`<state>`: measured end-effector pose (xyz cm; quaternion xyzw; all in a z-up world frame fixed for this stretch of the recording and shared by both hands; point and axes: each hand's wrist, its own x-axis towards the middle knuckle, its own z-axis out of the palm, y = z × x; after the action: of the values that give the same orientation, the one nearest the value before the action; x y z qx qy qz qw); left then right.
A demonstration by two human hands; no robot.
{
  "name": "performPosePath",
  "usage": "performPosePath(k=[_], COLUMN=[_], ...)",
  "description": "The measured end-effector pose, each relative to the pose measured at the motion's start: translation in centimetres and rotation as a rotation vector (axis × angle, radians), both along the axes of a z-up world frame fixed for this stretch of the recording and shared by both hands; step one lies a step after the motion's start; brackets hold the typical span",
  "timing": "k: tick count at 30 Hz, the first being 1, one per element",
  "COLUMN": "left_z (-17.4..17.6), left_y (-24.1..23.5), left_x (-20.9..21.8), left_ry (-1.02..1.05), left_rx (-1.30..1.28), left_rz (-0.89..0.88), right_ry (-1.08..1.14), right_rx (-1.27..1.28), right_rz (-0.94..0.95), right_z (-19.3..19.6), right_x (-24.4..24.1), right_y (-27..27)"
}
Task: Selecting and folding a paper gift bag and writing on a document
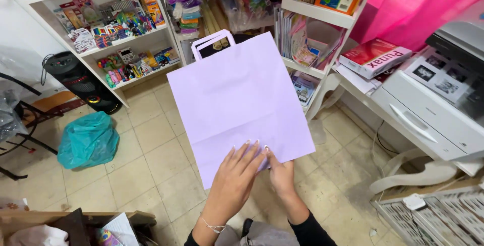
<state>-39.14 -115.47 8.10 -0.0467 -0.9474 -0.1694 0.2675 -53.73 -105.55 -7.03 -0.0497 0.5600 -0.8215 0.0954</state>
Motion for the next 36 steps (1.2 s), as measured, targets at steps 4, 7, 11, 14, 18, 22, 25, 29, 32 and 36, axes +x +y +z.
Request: performPosePath(k=[4,7,11,14,18,22,25,29,32,36], left_z=[-1.1,-1.8,-3.1,-4.3,-3.2,-1.5,-1.3,-2.4,-3.2,-3.6], left_y=[-5.2,-9.3,-14.9,-19.8,-26.7,-33.3,-37.3,-41.6,-44.5,-48.0], left_x=[-2.8,-5.4,-10.4,-14.7,-20.0,-24.9,-28.5,-33.0,-36.7,-41.6], left_ry=[-0.029,-0.023,-0.064,-0.02,0.145,0.134,0.156,0.16,0.149,0.163], left_rx=[-0.042,-0.046,-0.085,-0.18,-0.329,-0.358,-0.362,-0.313,-0.259,-0.247], left_rz=[0.116,0.141,0.139,0.201,0.289,0.229,0.177,0.141,0.101,0.14], right_ry=[-0.132,-0.07,-0.102,-0.099,-0.179,-0.178,-0.249,-0.159,-0.161,-0.112], right_rx=[-0.186,-0.256,-0.252,-0.236,-0.307,-0.3,-0.243,-0.184,-0.14,-0.264], right_rz=[-0.065,-0.026,-0.033,-0.047,-0.079,-0.124,-0.154,-0.14,-0.163,-0.157], right_z=[5.4,6.6,6.6,6.9,7.2,9.9,11.0,9.4,7.5,6.6], right_x=[-2.9,-5.9,-10.1,-13.5,-18.7,-22.5,-25.0,-29.3,-33.6,-39.5], right_y=[-4.1,-7.1,-12.4,-17.2,-23.7,-29.3,-32.3,-35.3,-37.8,-42.1])
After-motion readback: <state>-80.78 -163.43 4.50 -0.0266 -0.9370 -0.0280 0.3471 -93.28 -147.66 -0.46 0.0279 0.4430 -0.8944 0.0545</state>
